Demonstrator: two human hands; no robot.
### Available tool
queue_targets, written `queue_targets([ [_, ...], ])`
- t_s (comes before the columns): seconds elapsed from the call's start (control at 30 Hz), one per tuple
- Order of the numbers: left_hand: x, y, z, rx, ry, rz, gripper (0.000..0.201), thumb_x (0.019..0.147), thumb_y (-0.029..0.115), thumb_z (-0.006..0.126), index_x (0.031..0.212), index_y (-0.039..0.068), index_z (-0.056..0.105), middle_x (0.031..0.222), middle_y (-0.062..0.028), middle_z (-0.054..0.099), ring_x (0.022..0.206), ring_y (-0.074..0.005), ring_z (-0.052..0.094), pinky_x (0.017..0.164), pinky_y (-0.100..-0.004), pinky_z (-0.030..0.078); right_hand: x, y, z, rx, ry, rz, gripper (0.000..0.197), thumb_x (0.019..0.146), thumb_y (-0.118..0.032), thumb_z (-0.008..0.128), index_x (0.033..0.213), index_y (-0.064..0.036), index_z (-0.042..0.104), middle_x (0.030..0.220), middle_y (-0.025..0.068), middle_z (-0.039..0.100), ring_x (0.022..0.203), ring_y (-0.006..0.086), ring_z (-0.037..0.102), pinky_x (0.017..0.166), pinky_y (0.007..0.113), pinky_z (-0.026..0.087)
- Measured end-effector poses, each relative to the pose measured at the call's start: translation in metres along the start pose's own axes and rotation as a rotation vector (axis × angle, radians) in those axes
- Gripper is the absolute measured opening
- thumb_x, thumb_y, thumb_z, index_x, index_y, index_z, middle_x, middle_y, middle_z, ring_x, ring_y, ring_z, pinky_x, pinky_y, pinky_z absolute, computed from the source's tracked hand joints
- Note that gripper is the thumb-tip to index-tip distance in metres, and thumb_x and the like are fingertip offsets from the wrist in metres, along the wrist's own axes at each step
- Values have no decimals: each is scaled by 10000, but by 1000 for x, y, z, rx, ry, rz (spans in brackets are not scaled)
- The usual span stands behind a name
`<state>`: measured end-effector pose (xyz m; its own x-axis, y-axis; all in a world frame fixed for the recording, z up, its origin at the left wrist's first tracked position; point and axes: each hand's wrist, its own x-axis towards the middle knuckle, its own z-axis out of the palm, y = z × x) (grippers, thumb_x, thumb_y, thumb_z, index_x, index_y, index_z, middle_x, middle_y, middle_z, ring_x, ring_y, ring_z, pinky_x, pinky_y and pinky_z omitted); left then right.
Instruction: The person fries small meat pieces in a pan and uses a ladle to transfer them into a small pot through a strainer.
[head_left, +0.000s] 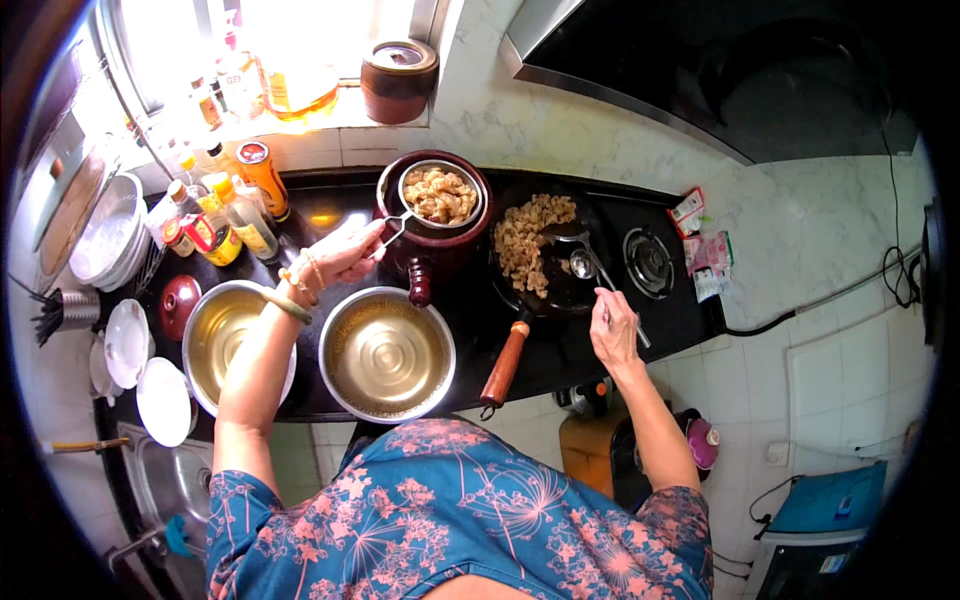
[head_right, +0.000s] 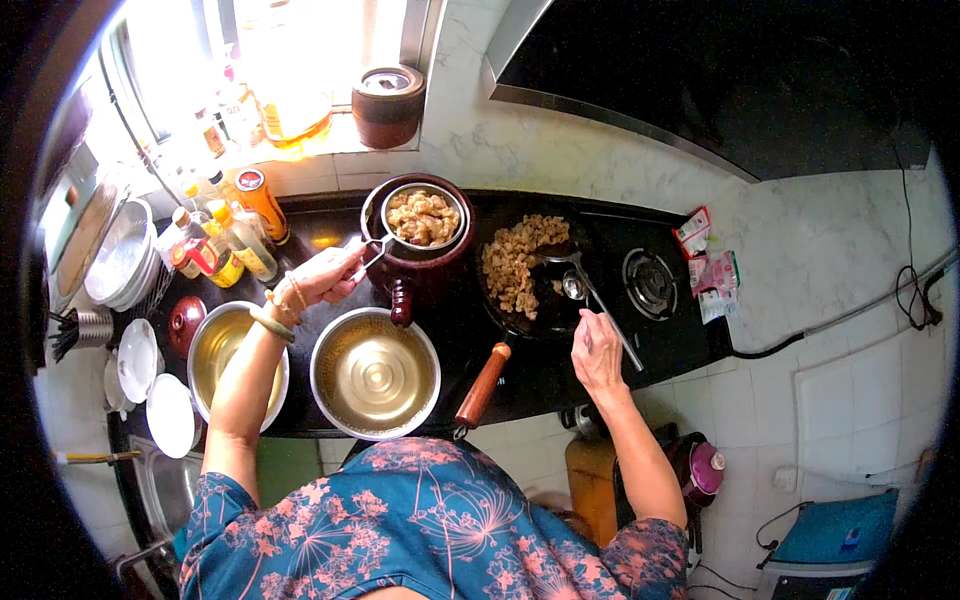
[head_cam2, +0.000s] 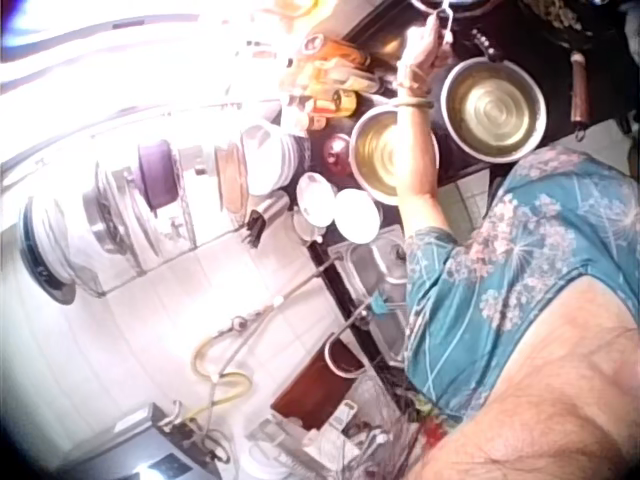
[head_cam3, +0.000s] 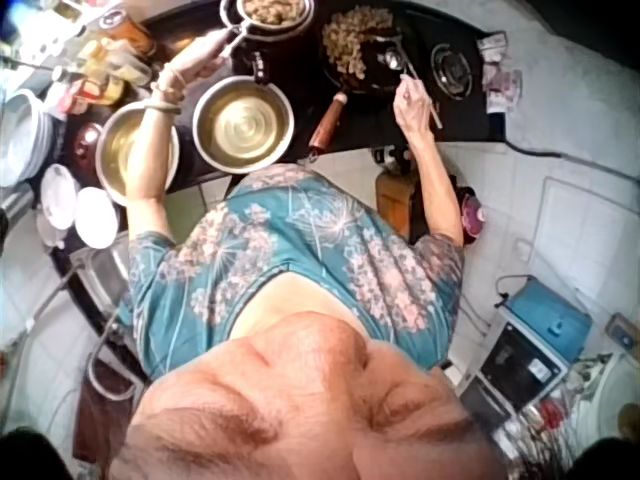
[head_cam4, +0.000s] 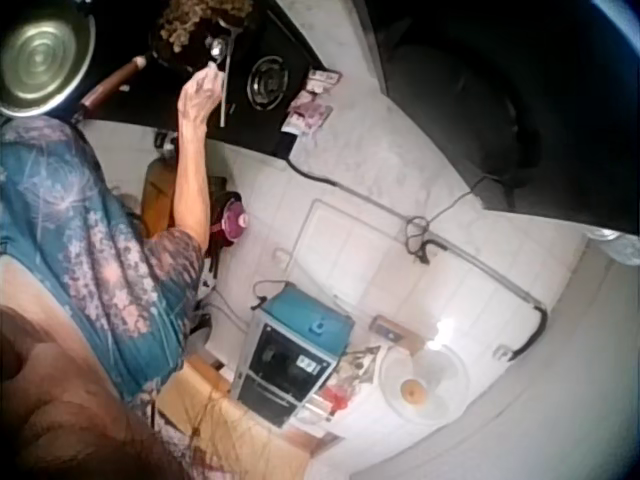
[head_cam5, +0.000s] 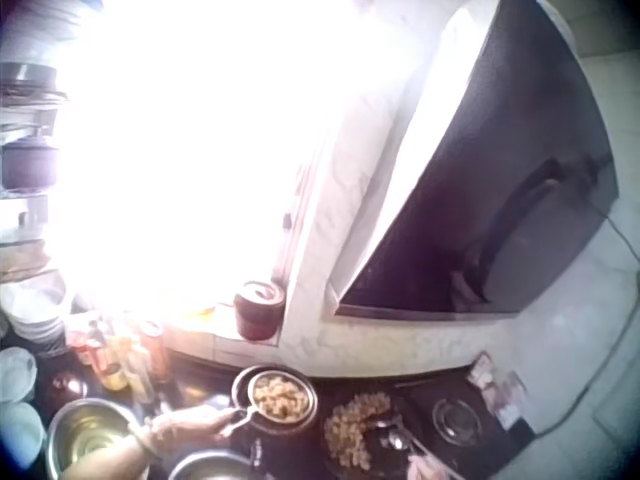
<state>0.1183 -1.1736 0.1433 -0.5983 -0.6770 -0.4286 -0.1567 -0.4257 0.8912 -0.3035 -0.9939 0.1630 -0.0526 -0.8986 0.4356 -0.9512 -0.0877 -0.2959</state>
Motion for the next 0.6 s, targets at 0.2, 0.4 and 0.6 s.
queue_targets([
  [0.2, 0, 3, 2, 28, 19, 0, 481, 984, 495, 405, 757, 84, 512, 487, 47, 362, 371, -51, 277, 336, -215, 179, -14, 9, 34, 58, 43, 1, 164, 873, -29, 512, 1011, 15, 589, 830, 197, 570, 704, 364, 575, 601, 411, 470],
  [0.4, -1, 1, 0, 29, 42, -3, 480, 979, 506, 412, 762, 91, 518, 489, 42, 388, 368, -50, 310, 334, -206, 201, 8, -5, 34, 987, 142, 807, 243, 902, -135, 508, 991, 38, 653, 715, 95, 616, 520, 118, 561, 461, 247, 499],
  [0.6, 0, 2, 1, 42, 47, -23, 485, 974, 523, 406, 763, 103, 523, 495, 48, 388, 376, -48, 304, 342, -203, 200, 27, 23, -9, 1073, 143, 856, 248, 895, -168, 523, 946, 41, 646, 686, 97, 617, 503, 116, 562, 432, 252, 503],
])
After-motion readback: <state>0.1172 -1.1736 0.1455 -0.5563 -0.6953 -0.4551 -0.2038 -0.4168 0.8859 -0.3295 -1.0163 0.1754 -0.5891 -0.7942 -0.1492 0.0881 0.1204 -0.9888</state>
